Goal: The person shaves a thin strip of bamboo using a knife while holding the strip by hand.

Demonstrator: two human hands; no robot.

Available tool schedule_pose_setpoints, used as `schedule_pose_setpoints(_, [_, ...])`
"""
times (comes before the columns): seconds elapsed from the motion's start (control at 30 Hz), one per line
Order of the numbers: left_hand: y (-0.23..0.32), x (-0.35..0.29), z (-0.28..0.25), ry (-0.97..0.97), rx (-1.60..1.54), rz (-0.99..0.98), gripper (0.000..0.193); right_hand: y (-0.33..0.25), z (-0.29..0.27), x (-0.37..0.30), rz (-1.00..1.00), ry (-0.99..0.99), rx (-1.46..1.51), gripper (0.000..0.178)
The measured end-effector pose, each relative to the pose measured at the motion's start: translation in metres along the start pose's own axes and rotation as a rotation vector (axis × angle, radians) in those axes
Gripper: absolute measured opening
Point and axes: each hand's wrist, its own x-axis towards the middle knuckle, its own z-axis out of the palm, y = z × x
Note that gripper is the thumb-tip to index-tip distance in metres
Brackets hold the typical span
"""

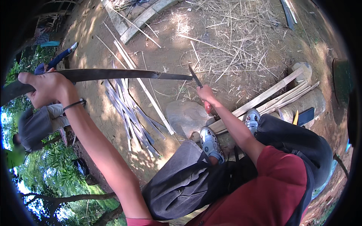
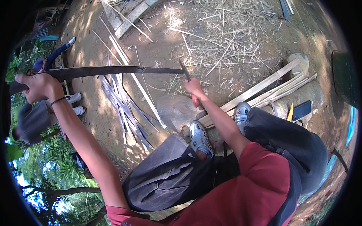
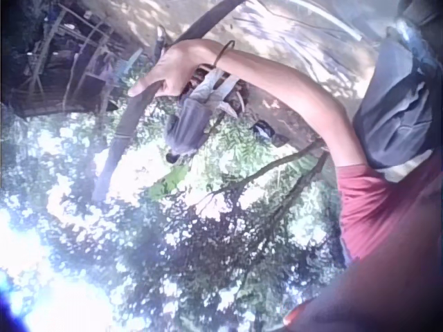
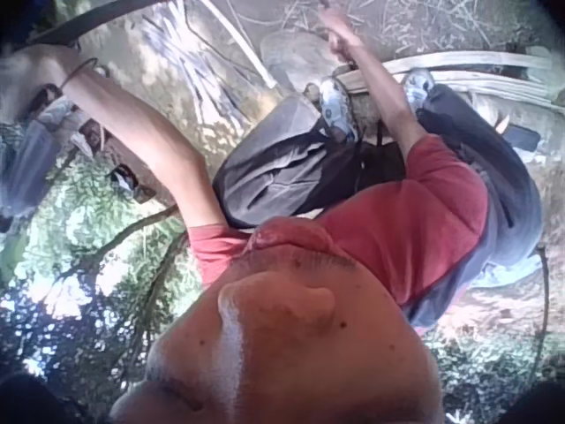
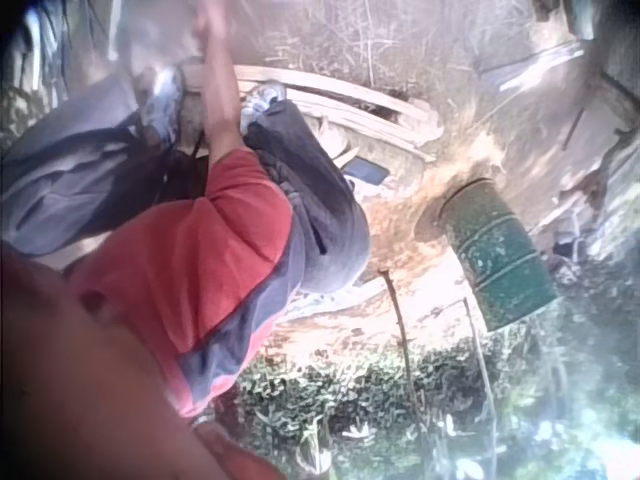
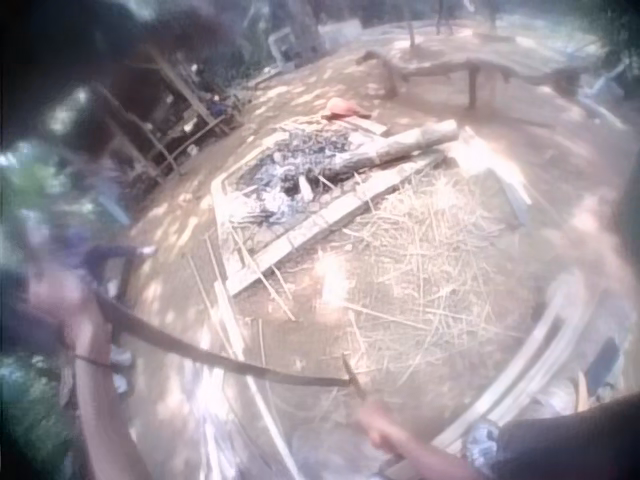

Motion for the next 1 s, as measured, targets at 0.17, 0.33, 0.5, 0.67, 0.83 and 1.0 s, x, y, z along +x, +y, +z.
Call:
schedule_pose_setpoints(0.17, [0.001, 0.006, 0.001, 0.051, 0.040, -0.035, 0.045, -0.103, -0.028, -0.063, -0.123, -0.034, 0.299, 0.031])
schedule_pose_setpoints(0.33, [-0.002, 0.008, 0.001, 0.052, 0.077, 0.038, 0.052, -0.216, -0.065, -0.164, -0.381, -0.192, 0.409, 0.029])
schedule_pose_setpoints(0.5, [0.020, 0.000, 0.007, -0.161, 0.052, -0.134, 0.055, -0.274, -0.103, -0.222, -0.594, -0.244, 0.355, 0.031])
schedule_pose_setpoints(0.67, [0.040, 0.026, -0.011, -0.579, 0.310, -0.257, 0.064, -0.291, -0.140, -0.259, -0.582, -0.157, 0.371, 0.032])
schedule_pose_setpoints(0.83, [0.044, 0.023, -0.031, -0.628, 0.205, -0.210, 0.057, -0.279, -0.128, -0.267, -0.441, -0.173, 0.491, 0.031])
schedule_pose_setpoints(1.0, [0.053, -0.002, -0.044, -0.419, -0.023, -0.147, 0.051, -0.243, -0.094, -0.270, -0.432, -0.188, 0.270, 0.032])
